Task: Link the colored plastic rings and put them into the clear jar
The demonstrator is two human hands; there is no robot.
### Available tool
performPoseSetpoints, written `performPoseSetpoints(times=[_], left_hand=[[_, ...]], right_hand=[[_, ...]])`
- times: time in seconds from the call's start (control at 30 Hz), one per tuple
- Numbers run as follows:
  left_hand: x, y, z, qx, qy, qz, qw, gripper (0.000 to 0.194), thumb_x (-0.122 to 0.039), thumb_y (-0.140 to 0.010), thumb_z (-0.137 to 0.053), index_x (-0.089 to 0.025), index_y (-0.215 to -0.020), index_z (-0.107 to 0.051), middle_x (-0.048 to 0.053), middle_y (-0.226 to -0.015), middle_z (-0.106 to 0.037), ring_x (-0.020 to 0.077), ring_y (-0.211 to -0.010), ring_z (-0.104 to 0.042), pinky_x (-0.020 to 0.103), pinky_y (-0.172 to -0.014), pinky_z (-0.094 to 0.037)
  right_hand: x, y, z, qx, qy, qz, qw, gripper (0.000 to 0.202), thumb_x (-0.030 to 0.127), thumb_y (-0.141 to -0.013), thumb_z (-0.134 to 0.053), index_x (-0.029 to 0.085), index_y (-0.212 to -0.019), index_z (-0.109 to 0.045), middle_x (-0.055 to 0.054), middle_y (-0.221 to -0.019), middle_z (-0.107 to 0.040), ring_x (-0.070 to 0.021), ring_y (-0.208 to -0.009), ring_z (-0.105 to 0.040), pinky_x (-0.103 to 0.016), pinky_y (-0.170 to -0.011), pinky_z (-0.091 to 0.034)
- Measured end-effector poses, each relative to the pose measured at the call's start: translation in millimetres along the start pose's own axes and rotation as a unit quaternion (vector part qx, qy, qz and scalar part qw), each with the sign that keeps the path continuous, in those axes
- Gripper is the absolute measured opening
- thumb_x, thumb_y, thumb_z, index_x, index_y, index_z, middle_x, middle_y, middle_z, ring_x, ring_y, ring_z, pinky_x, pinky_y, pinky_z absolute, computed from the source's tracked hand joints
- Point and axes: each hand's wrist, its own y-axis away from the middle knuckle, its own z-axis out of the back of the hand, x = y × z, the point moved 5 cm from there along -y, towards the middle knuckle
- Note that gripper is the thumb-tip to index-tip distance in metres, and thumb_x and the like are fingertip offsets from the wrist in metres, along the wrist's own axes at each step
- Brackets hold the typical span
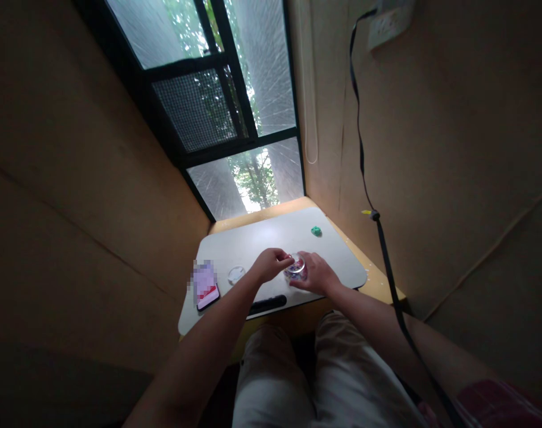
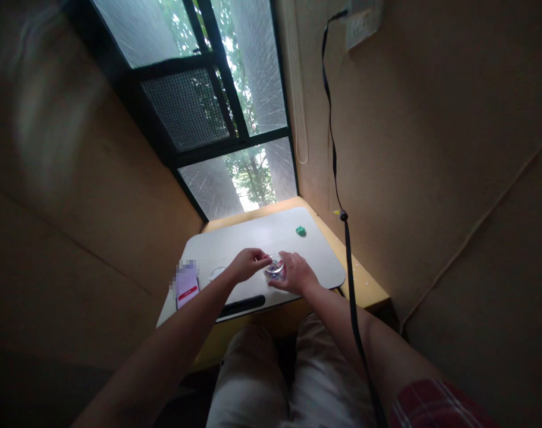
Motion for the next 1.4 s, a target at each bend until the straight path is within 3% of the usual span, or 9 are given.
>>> performPoseSetpoints(times=[0.27, 0.4, 0.47, 0.53, 0.63, 0.87, 1.0, 1.17, 1.4], left_hand=[[-6, -11, -4.0, 0.051, -0.041, 0.035, 0.997, 0.031, -0.045, -0.069, -0.066, -0.015, -0.073, -0.072, 0.001, -0.058, -0.062, 0.0121, -0.052, -0.047, 0.026, -0.052, -0.031], [-1, -13, -2.9, 0.026, 0.046, 0.078, 0.996, 0.026, -0.039, -0.065, -0.072, -0.014, -0.074, -0.071, 0.001, -0.060, -0.062, 0.0115, -0.054, -0.047, 0.025, -0.052, -0.033], [11, -11, -1.7, -0.011, 0.194, 0.153, 0.969, 0.024, -0.033, -0.064, -0.074, -0.013, -0.077, -0.069, 0.001, -0.064, -0.061, 0.0096, -0.054, -0.046, 0.022, -0.050, -0.032], [26, -7, -1.3, -0.048, 0.344, 0.235, 0.908, 0.022, -0.026, -0.066, -0.073, -0.013, -0.081, -0.066, 0.000, -0.065, -0.057, 0.0068, -0.050, -0.043, 0.019, -0.046, -0.029], [49, 0, 3.8, -0.088, 0.447, 0.284, 0.844, 0.021, -0.018, -0.071, -0.064, -0.015, -0.092, -0.061, -0.002, -0.066, -0.051, 0.0043, -0.047, -0.042, 0.015, -0.042, -0.028], [91, 23, 7.8, -0.148, 0.539, 0.290, 0.777, 0.046, 0.006, -0.065, -0.053, -0.017, -0.104, -0.056, 0.001, -0.082, -0.056, 0.0042, -0.063, -0.057, 0.011, -0.053, -0.045], [91, 26, 1.3, -0.139, 0.570, 0.282, 0.759, 0.053, 0.015, -0.061, -0.047, -0.014, -0.104, -0.059, 0.006, -0.093, -0.061, 0.0058, -0.074, -0.062, 0.012, -0.063, -0.052], [80, 23, -3.1, -0.121, 0.606, 0.274, 0.737, 0.040, 0.014, -0.070, -0.050, -0.011, -0.099, -0.061, 0.009, -0.098, -0.063, 0.0103, -0.086, -0.066, 0.014, -0.068, -0.056], [71, 24, -1.8, -0.089, 0.593, 0.236, 0.765, 0.027, 0.004, -0.077, -0.059, -0.008, -0.102, -0.062, 0.014, -0.106, -0.066, 0.0151, -0.092, -0.068, 0.017, -0.075, -0.058]], right_hand=[[-1, 0, -1, 0.001, 0.007, 0.002, 1.000, 0.086, 0.063, -0.061, -0.074, 0.016, -0.127, -0.044, -0.012, -0.106, -0.061, -0.0277, -0.095, -0.055, -0.039, -0.084, -0.044], [0, 0, -1, -0.002, 0.001, 0.003, 1.000, 0.086, 0.062, -0.061, -0.074, 0.017, -0.127, -0.045, -0.012, -0.107, -0.061, -0.0278, -0.097, -0.055, -0.040, -0.085, -0.043], [0, 0, 0, -0.003, -0.003, 0.006, 1.000, 0.086, 0.062, -0.061, -0.074, 0.017, -0.127, -0.045, -0.012, -0.108, -0.060, -0.0278, -0.098, -0.055, -0.040, -0.086, -0.043], [0, 0, 0, -0.003, -0.005, 0.008, 1.000, 0.086, 0.062, -0.060, -0.074, 0.017, -0.127, -0.045, -0.012, -0.107, -0.061, -0.0276, -0.097, -0.055, -0.040, -0.086, -0.043], [-1, 1, 0, -0.005, -0.003, 0.010, 1.000, 0.085, 0.061, -0.060, -0.075, 0.017, -0.127, -0.045, -0.012, -0.106, -0.061, -0.0271, -0.095, -0.054, -0.040, -0.086, -0.043], [-2, 1, -3, -0.005, 0.001, 0.019, 1.000, 0.085, 0.061, -0.062, -0.075, 0.016, -0.127, -0.045, -0.012, -0.107, -0.060, -0.0271, -0.095, -0.054, -0.040, -0.087, -0.043], [-1, 0, -2, -0.002, -0.002, 0.020, 1.000, 0.084, 0.061, -0.062, -0.074, 0.016, -0.127, -0.045, -0.013, -0.107, -0.060, -0.0271, -0.094, -0.054, -0.040, -0.087, -0.043], [0, 0, -1, -0.003, -0.001, 0.019, 1.000, 0.085, 0.061, -0.062, -0.074, 0.016, -0.127, -0.045, -0.013, -0.107, -0.061, -0.0272, -0.094, -0.055, -0.040, -0.087, -0.043], [-2, 1, -2, -0.011, 0.001, 0.019, 1.000, 0.086, 0.061, -0.061, -0.075, 0.016, -0.127, -0.045, -0.012, -0.106, -0.060, -0.0262, -0.093, -0.055, -0.039, -0.085, -0.044]])
